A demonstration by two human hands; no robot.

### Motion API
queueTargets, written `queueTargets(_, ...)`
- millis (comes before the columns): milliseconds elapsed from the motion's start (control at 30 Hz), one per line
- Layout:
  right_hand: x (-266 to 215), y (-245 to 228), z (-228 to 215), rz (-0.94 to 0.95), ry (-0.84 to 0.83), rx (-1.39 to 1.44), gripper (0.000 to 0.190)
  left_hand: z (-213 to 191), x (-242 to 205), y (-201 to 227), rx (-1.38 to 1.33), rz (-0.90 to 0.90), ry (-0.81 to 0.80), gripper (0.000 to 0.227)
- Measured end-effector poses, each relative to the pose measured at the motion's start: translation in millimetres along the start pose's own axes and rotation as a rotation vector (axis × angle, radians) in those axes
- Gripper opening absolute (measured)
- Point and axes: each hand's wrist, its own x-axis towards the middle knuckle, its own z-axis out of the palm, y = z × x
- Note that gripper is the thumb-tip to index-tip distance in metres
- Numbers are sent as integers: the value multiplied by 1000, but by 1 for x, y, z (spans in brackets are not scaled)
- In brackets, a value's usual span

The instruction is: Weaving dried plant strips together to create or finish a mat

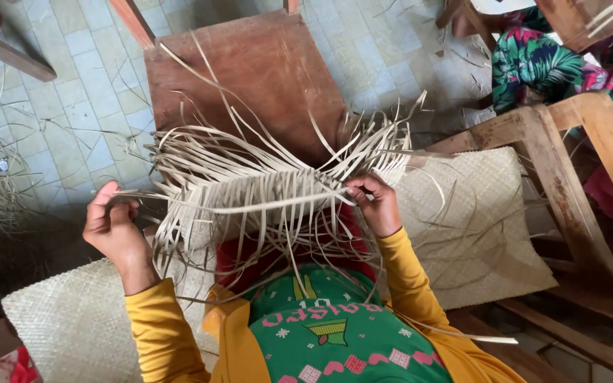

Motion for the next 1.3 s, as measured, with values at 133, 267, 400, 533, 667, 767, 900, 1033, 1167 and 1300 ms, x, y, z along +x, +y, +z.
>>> queueTargets(133,2,8,5,10,23,69,14,-3,-8,17,25,5,8,36)
queueTargets(267,6,5,8,-5,32,35,12,-18,-10,11,119,152,4,31)
queueTargets(400,10,-1,8,-32,28,-22,13,-34,-7,-2,326,368,17,15)
queueTargets(533,11,-10,8,-9,30,-10,16,-38,2,16,590,555,14,13)
queueTargets(667,12,-17,10,-30,29,-32,14,-32,7,43,1365,764,-27,30)
queueTargets(767,13,-18,10,-50,38,-56,14,2,4,73,1444,859,-21,39)
queueTargets(900,14,-19,11,-62,37,-73,13,87,-32,136,730,908,-459,21)
queueTargets(1033,12,7,15,-137,66,-13,5,169,-43,94,522,1032,-869,28)
queueTargets(1167,9,13,19,-153,101,-39,4,229,-76,38,638,1164,-1053,9)
queueTargets(1300,3,10,19,-173,132,-51,9,257,-118,17,992,1081,-1204,15)
